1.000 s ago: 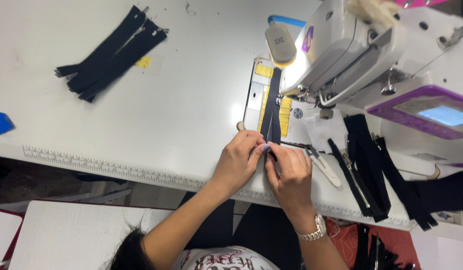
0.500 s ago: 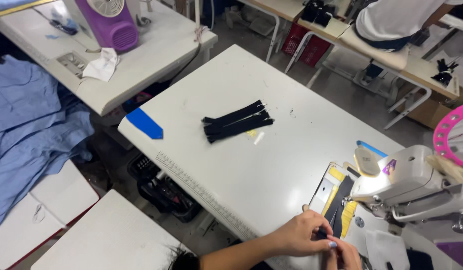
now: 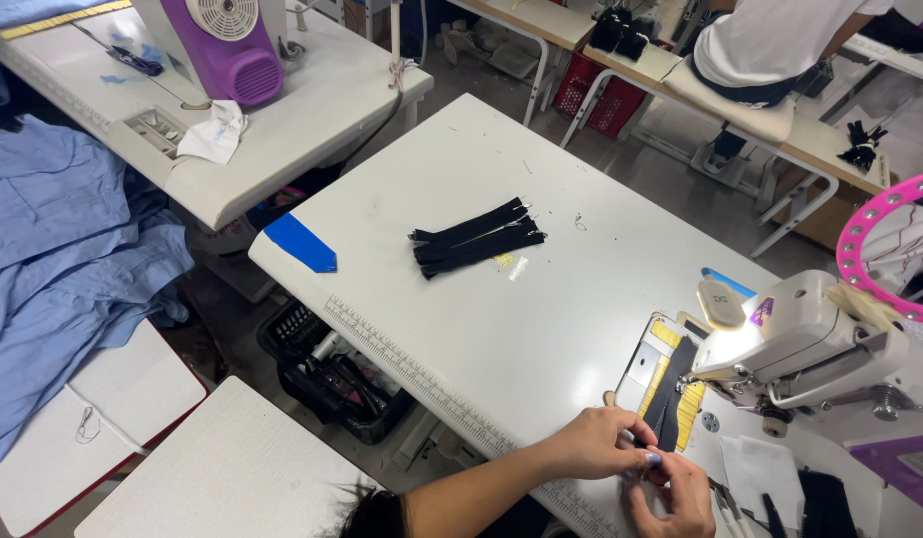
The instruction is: The person aligns black zipper tape with a zipper and sews them together using a sewing machine. They repeatedly position the zipper under the presser foot, guide it through the machine, and then remove the finished piece to repeat the process with another zipper.
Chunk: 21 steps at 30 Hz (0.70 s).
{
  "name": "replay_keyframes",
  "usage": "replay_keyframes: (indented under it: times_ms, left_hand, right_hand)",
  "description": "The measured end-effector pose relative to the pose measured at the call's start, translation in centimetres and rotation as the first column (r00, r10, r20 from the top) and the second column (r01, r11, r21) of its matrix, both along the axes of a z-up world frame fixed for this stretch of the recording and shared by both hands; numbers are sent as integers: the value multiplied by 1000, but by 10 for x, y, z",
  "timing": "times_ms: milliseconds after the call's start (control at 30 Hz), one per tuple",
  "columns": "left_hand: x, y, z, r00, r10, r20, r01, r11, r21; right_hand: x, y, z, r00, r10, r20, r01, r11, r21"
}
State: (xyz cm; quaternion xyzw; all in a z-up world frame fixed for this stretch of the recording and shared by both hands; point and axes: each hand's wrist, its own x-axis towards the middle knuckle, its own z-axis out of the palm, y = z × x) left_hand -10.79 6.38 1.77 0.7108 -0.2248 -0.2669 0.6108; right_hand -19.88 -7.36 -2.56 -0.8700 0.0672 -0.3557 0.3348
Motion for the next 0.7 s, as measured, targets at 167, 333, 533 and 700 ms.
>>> replay_keyframes:
  times_ms: [167, 333, 533, 700]
  left_hand:
    - [3, -7, -16, 994, -15, 105, 9, 999, 50]
    - [-3, -11, -11, 985, 14, 171, -29, 996, 84]
    - [-5, -17, -4, 990, 114, 81, -124, 985, 122]
    - [-11, -14, -1, 973, 181, 142, -189, 981, 46]
  right_hand:
    - [0, -18, -17, 999, -5, 49, 8, 998, -58]
    - [-1, -28, -20, 1000, 15, 26, -13, 995, -104]
    - [-3, -19, -13, 998, -55, -10, 54, 995, -80]
    - [2, -26, -14, 997, -71, -38, 62, 980, -189]
